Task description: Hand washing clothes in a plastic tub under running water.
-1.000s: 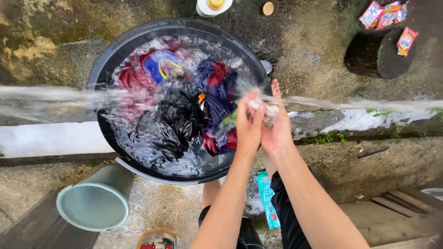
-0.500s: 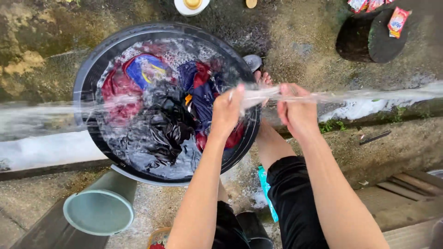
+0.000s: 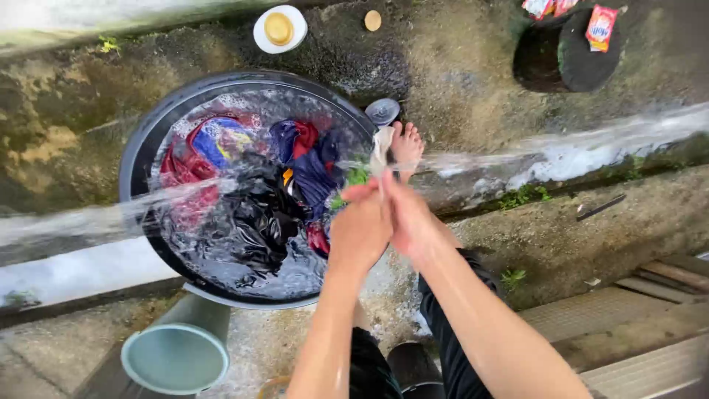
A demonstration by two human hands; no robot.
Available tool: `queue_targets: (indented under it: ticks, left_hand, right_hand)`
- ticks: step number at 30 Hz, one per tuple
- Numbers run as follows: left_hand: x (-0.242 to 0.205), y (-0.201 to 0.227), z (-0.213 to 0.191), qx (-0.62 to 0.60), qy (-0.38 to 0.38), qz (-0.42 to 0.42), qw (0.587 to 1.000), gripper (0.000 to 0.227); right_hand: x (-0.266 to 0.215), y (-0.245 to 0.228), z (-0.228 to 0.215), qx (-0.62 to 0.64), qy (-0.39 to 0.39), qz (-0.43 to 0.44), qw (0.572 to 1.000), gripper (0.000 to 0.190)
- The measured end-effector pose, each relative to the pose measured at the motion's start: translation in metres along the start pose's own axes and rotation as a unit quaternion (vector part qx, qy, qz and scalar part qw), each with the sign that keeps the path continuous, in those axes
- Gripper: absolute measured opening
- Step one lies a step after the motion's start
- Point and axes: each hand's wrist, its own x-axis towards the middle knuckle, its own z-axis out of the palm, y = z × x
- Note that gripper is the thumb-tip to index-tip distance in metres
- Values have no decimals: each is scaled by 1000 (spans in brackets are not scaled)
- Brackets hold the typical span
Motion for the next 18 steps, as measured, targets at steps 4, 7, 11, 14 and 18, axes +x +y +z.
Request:
queue_targets:
  ticks: [4, 7, 11, 14, 18]
  left_hand:
    - [-24, 30, -20, 162, -44, -110, 980, 35]
    - [-43, 36, -25, 153, -19, -127, 980, 35]
    - [-68, 38, -21, 98, -10, -149, 984, 38]
    - [-94, 32, -15, 18, -1, -140, 990, 39]
    - [-86, 31, -34, -46, 13, -141, 989, 40]
  right_hand:
    - [59, -5, -20, 44, -81, 6, 996, 32]
    - [101, -20, -30, 124, -121, 40, 984, 30]
    - [89, -56, 5, 52, -8, 64, 997, 37]
    - [137, -77, -29, 113, -40, -42, 992, 40]
    - [135, -79, -16, 101, -77, -24, 992, 39]
